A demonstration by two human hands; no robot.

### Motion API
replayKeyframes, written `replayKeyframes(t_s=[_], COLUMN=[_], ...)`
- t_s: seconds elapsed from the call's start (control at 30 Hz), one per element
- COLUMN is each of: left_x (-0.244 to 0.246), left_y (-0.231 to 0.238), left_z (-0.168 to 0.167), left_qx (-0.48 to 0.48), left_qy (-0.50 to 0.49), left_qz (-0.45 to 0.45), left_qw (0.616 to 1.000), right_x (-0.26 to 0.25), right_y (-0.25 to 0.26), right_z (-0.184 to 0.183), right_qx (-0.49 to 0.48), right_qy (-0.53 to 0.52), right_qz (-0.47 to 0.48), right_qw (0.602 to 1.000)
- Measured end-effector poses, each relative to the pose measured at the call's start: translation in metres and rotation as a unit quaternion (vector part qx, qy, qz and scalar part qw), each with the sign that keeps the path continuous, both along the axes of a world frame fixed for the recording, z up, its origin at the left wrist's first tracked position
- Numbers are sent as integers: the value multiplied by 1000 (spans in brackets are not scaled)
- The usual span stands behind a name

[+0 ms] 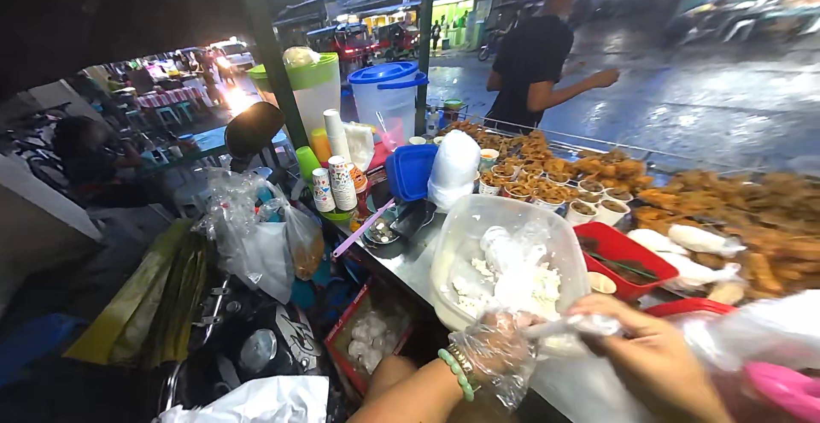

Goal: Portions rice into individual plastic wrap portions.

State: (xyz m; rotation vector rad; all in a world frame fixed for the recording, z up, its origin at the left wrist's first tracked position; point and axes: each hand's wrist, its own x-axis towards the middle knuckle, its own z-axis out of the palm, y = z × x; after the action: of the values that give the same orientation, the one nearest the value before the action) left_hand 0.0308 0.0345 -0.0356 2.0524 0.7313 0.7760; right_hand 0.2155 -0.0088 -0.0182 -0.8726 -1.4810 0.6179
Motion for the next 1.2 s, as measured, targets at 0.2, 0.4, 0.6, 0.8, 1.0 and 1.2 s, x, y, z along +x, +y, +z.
replayKeyframes(t_s=[0.2, 0.4, 0.6, 0.8, 1.0, 1.2], left_x=[4, -1, -23, -40, -32, -24], left_y=[-2, -6, -3, -17, -22, -29], left_z=[2, 12, 51, 72, 47, 38], left_qx=[-108, -78, 81, -81, -187, -339], left_qy=[-66, -54, -85, -240, -241, -323], left_qz=[48, -37, 174, -147, -18, 114], left_qw=[991, 995, 978, 956, 952, 876], right_x=[22, -11, -26, -62, -33, -55], right_y=[11, 16, -14, -32, -17, -15], right_z=[3, -15, -7, -18, -4, -17], right_qx=[-28, -58, -52, -146, 180, 264], right_qy=[92, 127, 229, 330, -95, -223], right_qz=[44, 9, 122, 219, -47, -151], right_qw=[994, 990, 964, 907, 978, 926])
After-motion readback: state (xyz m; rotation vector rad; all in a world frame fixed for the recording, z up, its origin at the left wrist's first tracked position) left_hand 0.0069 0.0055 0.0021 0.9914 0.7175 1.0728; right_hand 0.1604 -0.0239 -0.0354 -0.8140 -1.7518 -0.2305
